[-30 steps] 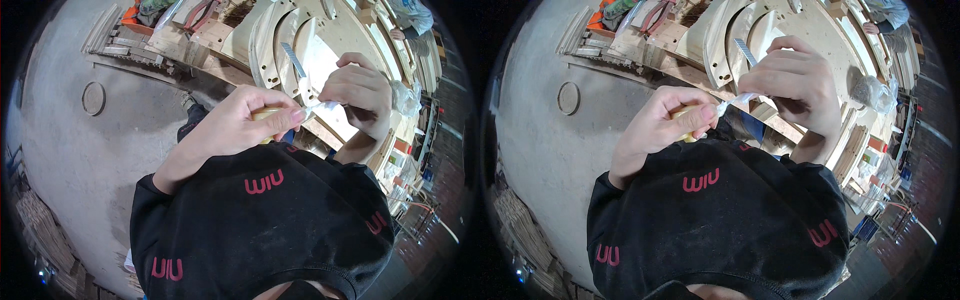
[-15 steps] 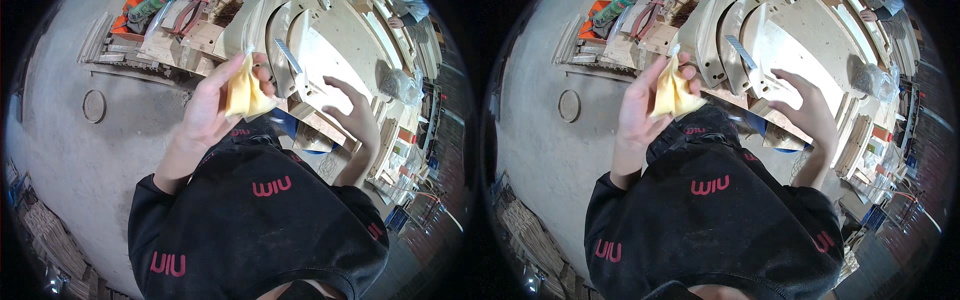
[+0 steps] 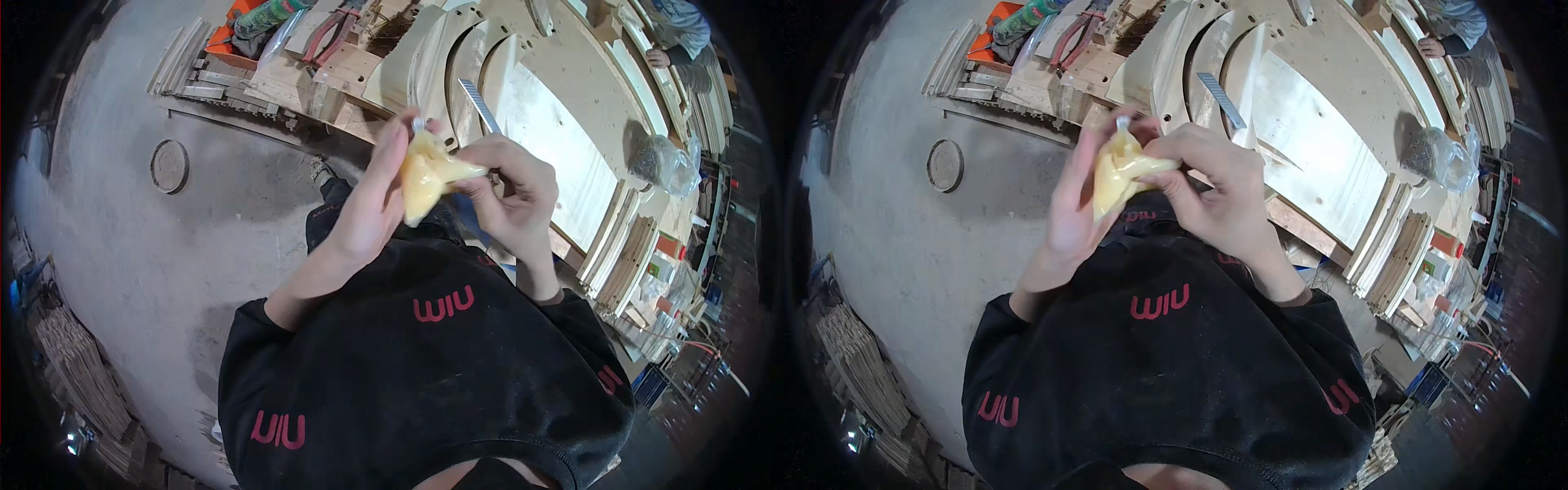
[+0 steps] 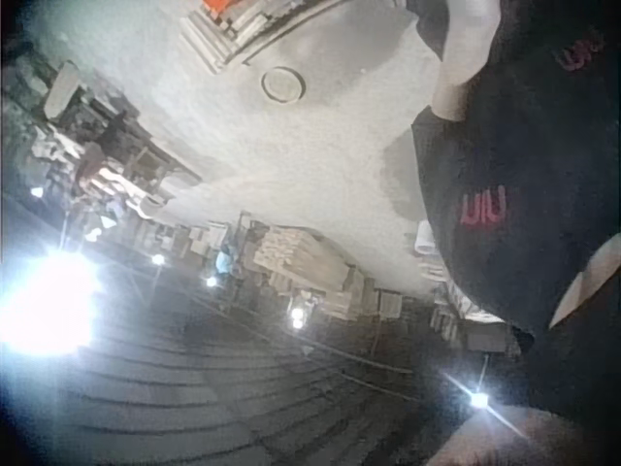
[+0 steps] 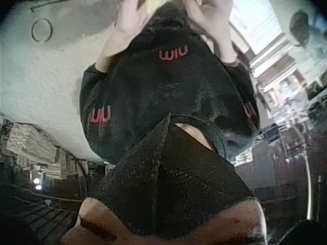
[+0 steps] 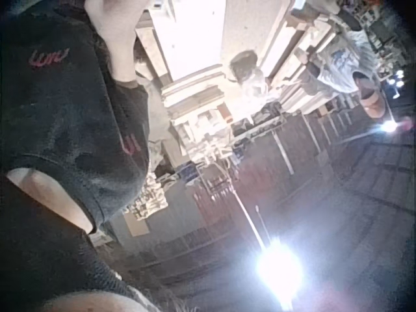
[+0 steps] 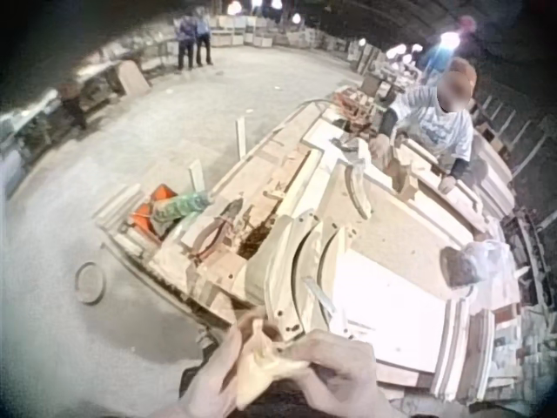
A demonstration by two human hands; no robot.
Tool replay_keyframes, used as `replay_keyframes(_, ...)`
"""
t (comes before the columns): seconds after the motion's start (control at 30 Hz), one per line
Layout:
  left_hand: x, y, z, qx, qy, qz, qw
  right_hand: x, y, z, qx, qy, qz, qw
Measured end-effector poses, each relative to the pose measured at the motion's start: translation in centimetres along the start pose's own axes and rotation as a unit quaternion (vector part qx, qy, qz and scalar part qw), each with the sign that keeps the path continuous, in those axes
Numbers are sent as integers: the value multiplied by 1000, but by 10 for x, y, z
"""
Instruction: Applying a substance, possibly wax or adhesive, to wooden furniture components in a workshop.
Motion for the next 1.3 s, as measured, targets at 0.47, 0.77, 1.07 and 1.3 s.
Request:
replay_keyframes(0.47, -21, -14, 22, 329, -158, 55, 929, 14, 0, 0, 29, -68, -10, 997)
replay_keyframes(0.77, -33, -19, 37, 501, -219, 37, 836, 13, -10, -15, 131, -64, -28, 989)
replay_keyframes(1.07, -46, -8, 40, 544, -273, 13, 794, 26, -10, -29, 28, 33, -167, 985)
replay_keyframes(1.3, -57, -23, 55, 538, -270, 43, 797, 31, -10, -33, 12, 100, -201, 974)
Point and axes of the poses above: each hand's wrist, its own x-axis towards the middle knuckle, its own y-axis out of the back of the hand, z = x × y, the point moved 2 cm from there along x, towards the middle knuckle, and after that the axes turned 2 degrees about z, right-handed, at the moved point
